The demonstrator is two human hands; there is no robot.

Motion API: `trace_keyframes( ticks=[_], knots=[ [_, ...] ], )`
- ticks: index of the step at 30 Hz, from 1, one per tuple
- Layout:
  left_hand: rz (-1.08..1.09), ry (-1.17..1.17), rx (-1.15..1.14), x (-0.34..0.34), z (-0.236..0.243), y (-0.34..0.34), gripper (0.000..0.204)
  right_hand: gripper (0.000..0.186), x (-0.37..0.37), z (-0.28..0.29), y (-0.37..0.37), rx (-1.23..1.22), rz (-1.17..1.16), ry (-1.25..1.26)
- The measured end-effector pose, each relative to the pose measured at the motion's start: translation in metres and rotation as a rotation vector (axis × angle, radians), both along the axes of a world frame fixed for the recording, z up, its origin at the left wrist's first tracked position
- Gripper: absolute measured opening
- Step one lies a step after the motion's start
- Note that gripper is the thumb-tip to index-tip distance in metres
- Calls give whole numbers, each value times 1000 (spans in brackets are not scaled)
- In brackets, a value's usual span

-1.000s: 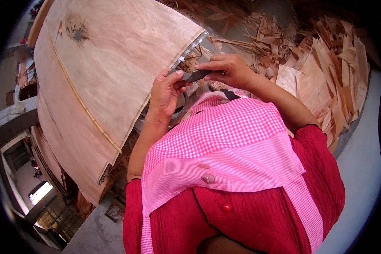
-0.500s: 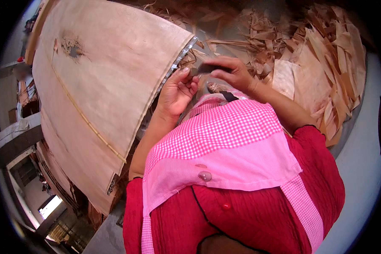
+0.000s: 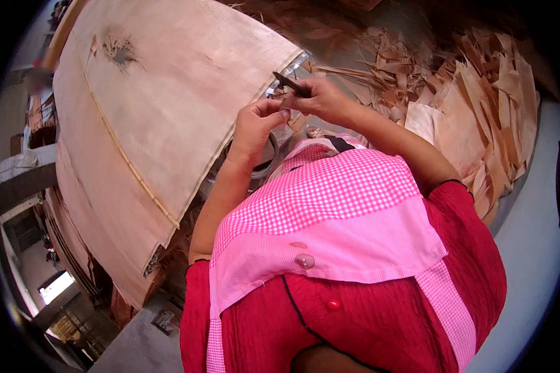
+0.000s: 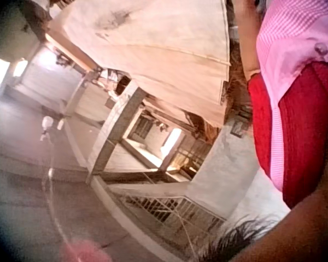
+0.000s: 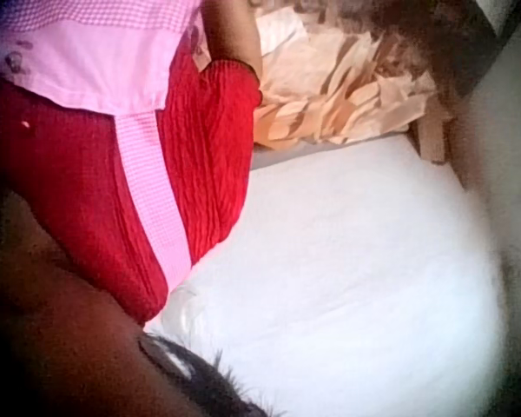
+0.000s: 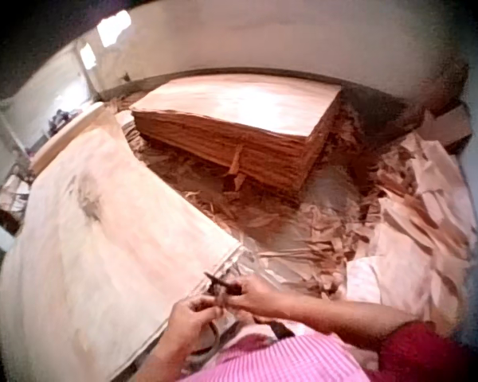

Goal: The person prepares wood veneer by using a utility knife to trim edges and small strips, applying adhesive tape to join pieces, and smoothing the surface with a tool.

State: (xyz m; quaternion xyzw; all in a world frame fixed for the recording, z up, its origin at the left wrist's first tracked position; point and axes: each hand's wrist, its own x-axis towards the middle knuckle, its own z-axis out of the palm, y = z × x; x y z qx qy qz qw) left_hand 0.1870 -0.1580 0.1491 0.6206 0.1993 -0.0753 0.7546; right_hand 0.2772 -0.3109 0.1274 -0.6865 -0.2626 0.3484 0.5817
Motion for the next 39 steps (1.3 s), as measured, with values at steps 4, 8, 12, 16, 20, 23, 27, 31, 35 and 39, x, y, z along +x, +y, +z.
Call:
trace_keyframes(
  ticks=[4,8,12,16,20,23,27,31,35,39],
  knots=[
    [198,-32,-10,-12,-4,27,11,19,-14,-2,16,-8,-158,131],
    [480,-39,-166,-21,4,46,7,19,-30,15,18,24,59,420],
    [611,-116,-176,-26,6,46,5,14,-47,11,30,27,98,435],
    [637,-119,-151,-29,7,43,7,14,-48,13,32,40,128,437],
    [626,-103,-176,-32,1,46,10,14,-49,14,33,40,137,439],
    [616,-101,-188,-32,1,46,10,14,-48,12,32,48,151,438],
    [600,-104,-201,-29,2,42,10,14,-47,16,30,9,140,437],
    [606,-101,-219,-28,-1,40,10,14,-45,13,27,35,140,468],
    [619,-111,-184,-27,1,39,8,13,-45,13,25,30,150,466],
    [637,-130,-158,-23,3,33,6,14,-44,15,24,25,156,464]
  ],
)
